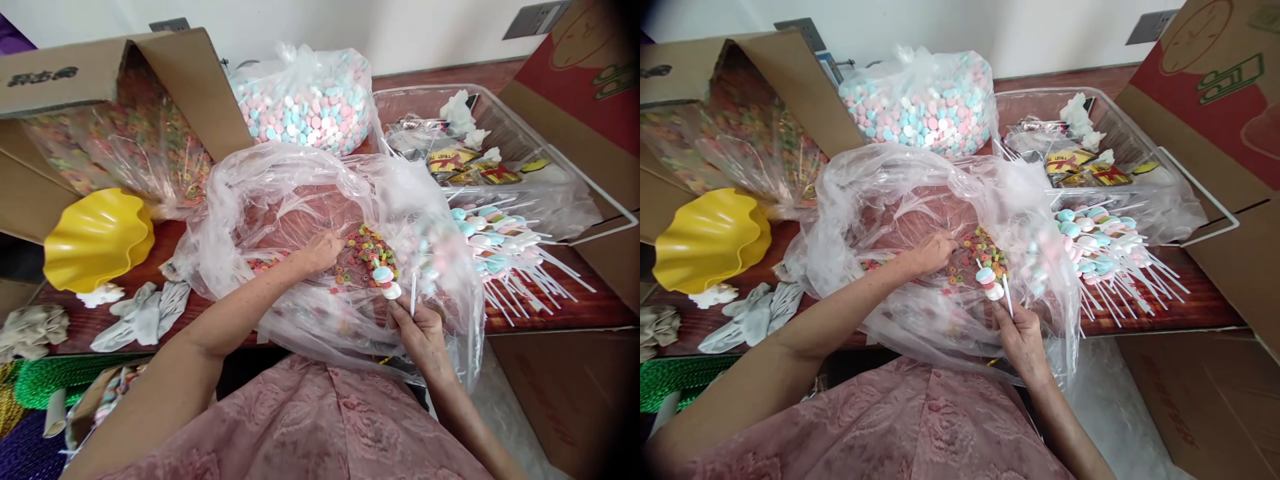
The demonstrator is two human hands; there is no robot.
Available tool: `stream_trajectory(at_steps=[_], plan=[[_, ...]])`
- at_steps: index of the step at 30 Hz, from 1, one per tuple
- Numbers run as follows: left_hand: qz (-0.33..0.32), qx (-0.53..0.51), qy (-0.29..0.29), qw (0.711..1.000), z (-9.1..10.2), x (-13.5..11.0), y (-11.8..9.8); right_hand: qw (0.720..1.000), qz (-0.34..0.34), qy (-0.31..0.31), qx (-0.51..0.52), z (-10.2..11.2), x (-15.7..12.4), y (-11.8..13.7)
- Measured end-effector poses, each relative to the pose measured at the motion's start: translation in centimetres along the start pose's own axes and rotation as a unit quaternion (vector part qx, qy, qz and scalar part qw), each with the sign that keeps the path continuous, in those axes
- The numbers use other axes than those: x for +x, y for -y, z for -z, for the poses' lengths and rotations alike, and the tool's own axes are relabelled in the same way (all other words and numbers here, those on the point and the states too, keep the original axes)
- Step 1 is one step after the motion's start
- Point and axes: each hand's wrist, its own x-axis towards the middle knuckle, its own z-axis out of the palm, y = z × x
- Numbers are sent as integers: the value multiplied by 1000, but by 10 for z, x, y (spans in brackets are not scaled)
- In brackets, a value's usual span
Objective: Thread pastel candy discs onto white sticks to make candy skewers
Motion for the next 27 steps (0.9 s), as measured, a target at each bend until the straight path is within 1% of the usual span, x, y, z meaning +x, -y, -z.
stream_trajectory(at_steps=[6,10,12,15,17,18,19,20,21,24,26,27], plan=[[-88,20,-11,996,-4,-26,-4,1000,0,-4,-11,-6,0,4],[-114,3,5,994,-5,-26,6,1000,-5,3,-18,-7,-1,3],[-100,-26,-2,995,-7,-22,13,1000,-6,4,-26,-6,-2,2],[-57,-97,-47,993,-10,-19,20,1000,-5,2,-26,-7,-4,4],[-20,-178,-88,980,-9,-22,19,1000,-4,2,-27,-8,-4,6],[1,-231,-106,967,-6,-25,17,1000,-2,5,-30,-8,-5,6],[24,-292,-123,948,-3,-29,15,999,1,10,-34,-8,-5,5],[47,-360,-135,922,1,-34,11,999,5,17,-38,-8,-4,4],[66,-434,-141,887,5,-39,7,999,9,27,-41,-9,-3,3],[97,-634,-135,756,19,-59,-9,997,20,56,-44,-12,0,1],[99,-717,-144,675,24,-73,-19,996,25,64,-47,-15,2,4],[103,-742,-159,643,25,-79,-23,996,30,68,-51,-18,2,8]])
